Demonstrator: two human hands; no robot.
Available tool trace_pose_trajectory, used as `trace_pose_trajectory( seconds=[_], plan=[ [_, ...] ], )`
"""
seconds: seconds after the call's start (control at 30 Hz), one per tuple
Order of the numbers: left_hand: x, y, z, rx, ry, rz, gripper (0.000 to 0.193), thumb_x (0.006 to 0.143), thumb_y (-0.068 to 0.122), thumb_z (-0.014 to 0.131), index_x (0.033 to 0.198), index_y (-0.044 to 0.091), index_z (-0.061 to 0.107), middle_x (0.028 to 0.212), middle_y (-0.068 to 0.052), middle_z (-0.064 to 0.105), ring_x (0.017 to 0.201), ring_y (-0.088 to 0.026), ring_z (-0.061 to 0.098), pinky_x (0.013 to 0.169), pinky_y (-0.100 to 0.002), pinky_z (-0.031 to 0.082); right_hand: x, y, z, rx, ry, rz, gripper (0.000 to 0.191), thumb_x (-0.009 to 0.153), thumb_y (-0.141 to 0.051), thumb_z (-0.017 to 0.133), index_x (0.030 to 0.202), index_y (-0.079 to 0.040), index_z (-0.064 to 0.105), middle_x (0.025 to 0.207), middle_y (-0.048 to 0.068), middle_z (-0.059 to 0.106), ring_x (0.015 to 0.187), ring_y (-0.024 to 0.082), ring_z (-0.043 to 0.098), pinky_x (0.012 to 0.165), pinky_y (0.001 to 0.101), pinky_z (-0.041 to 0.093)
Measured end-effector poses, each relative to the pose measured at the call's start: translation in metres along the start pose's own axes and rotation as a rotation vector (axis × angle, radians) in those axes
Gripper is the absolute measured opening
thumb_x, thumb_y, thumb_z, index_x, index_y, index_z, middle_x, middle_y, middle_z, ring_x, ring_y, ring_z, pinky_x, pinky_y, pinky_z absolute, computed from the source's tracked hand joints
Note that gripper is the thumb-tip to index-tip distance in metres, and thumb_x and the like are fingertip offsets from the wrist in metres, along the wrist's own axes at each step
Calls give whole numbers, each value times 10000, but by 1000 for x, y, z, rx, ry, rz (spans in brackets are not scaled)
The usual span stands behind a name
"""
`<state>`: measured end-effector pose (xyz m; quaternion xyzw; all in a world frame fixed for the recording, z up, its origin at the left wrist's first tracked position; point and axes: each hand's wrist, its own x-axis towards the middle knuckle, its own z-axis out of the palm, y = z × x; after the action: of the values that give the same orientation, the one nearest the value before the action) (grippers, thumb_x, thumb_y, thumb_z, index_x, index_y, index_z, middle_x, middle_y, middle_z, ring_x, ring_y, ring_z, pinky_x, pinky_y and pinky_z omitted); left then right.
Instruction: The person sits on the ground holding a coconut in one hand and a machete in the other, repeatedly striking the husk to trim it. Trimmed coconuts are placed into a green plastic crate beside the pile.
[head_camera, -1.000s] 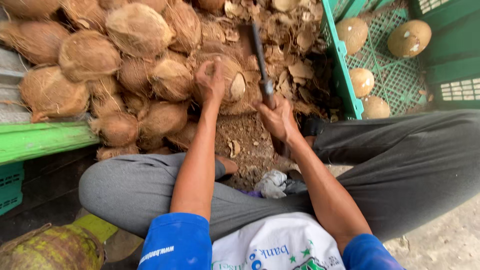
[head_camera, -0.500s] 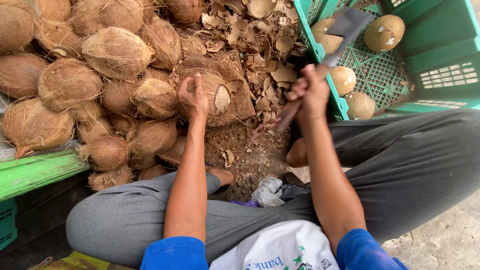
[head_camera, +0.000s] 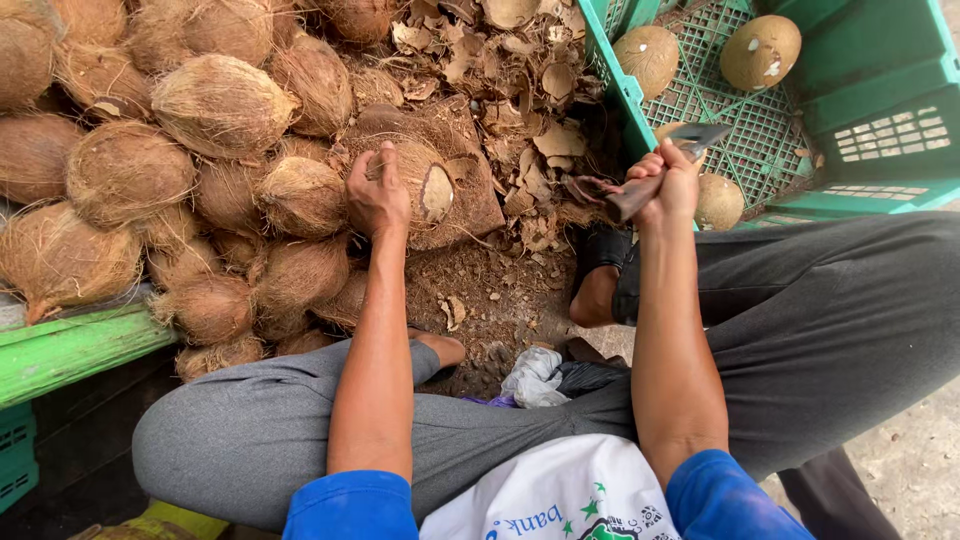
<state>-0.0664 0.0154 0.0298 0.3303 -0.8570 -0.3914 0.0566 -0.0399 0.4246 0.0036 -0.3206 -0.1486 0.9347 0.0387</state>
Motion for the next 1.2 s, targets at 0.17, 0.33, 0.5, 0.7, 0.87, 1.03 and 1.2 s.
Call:
trace_pose_trajectory(
  seconds=[0.17,0.33,0.5,0.7,0.87,1.03,1.2],
  plan=[
    [6,-4,6,-62,-7,23,533,919,666,559,926,149,689,897,-10,691,797,-196,649,701,-388,504,-34,22,47,-289,17,-130,214,1008,-211,620,922,-111,451,658,-10,472,520,118,479,498,313,467],
    [13,-13,10,-255,38,112,523,921,641,604,1002,135,707,919,-35,698,838,-200,654,745,-387,518,-100,82,105,-815,-138,-168,243,1007,-290,641,981,-80,523,662,13,499,481,130,525,431,322,494],
    [18,-16,11,-65,12,16,494,952,626,500,922,176,703,843,-29,674,755,-198,625,671,-361,472,-133,128,116,-1138,-531,-102,271,1011,-343,611,1045,-85,537,726,-10,545,545,103,543,455,291,507],
    [16,-5,13,-5,36,56,474,942,639,468,984,216,678,857,-9,668,730,-176,622,602,-346,481,-145,150,102,-1443,-400,170,413,1006,-480,592,887,-96,498,597,-21,490,433,102,467,369,297,426],
    [17,3,15,-4,-7,4,459,946,608,489,895,194,679,839,-22,682,734,-181,628,628,-348,474,-141,145,100,-1331,-472,49,330,993,-429,606,863,-129,559,593,-48,505,434,73,485,365,288,449],
    [14,9,14,-6,-54,-12,401,938,553,470,858,192,624,828,-16,658,706,-180,618,603,-358,492,-134,150,97,-1222,-502,-115,314,1012,-347,643,828,-104,571,575,-14,540,403,83,459,324,281,418],
    [6,21,5,-105,46,110,412,957,562,517,839,183,627,845,-4,631,714,-173,612,624,-346,506,-131,151,96,-1403,-449,116,311,1013,-353,656,841,-114,556,581,-21,525,404,73,448,336,267,413]
  ],
)
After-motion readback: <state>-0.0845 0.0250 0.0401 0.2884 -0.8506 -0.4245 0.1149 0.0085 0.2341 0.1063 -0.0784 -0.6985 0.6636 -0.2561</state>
